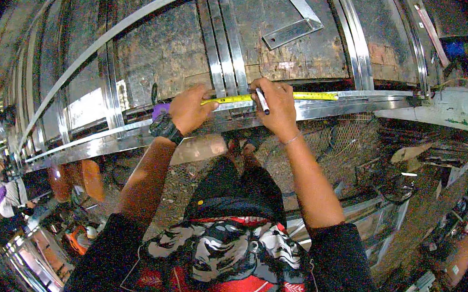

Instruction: The person measures a metal frame with a tape measure and marks it with a marker. They then use a try square to draw straight lines on the metal frame.

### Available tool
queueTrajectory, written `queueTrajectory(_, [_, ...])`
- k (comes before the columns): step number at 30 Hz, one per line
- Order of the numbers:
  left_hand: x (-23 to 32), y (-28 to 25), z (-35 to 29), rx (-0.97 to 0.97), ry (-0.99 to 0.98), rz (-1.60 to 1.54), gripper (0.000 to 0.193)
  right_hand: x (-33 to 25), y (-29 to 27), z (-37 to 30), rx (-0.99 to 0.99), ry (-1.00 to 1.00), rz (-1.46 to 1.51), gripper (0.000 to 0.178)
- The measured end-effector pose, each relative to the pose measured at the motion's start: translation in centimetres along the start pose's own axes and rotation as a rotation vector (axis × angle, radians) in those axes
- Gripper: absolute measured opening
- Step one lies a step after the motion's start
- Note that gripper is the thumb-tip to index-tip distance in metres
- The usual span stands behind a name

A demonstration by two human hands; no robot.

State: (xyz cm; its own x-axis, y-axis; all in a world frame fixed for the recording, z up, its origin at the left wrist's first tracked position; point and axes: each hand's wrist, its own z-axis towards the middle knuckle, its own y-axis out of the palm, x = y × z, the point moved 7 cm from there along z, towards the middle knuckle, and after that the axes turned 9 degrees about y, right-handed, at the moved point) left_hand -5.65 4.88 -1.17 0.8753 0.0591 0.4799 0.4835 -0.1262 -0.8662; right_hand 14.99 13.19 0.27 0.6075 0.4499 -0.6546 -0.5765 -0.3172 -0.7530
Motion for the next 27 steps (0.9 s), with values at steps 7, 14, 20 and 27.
queueTrajectory(7, [-2.2, -0.2, -0.5, -0.125, -0.013, -0.12, 0.027, -0.5, 0.1, 0.0, 0.022, 0.001, -0.041, 0.035])
queueTrajectory(14, [-2.5, 0.3, -0.1, -0.16, -0.018, -0.185, 0.028, 0.3, 0.5, -0.1, 0.016, 0.043, -0.089, 0.031])
queueTrajectory(20, [-3.2, 0.5, 0.3, -0.21, -0.024, -0.164, 0.029, 0.2, 0.1, 0.0, 0.062, 0.062, -0.046, 0.022])
queueTrajectory(27, [-3.0, 0.3, -0.2, -0.109, -0.012, -0.117, 0.034, 4.4, -3.4, -2.5, 0.612, 0.307, 0.674, 0.024])
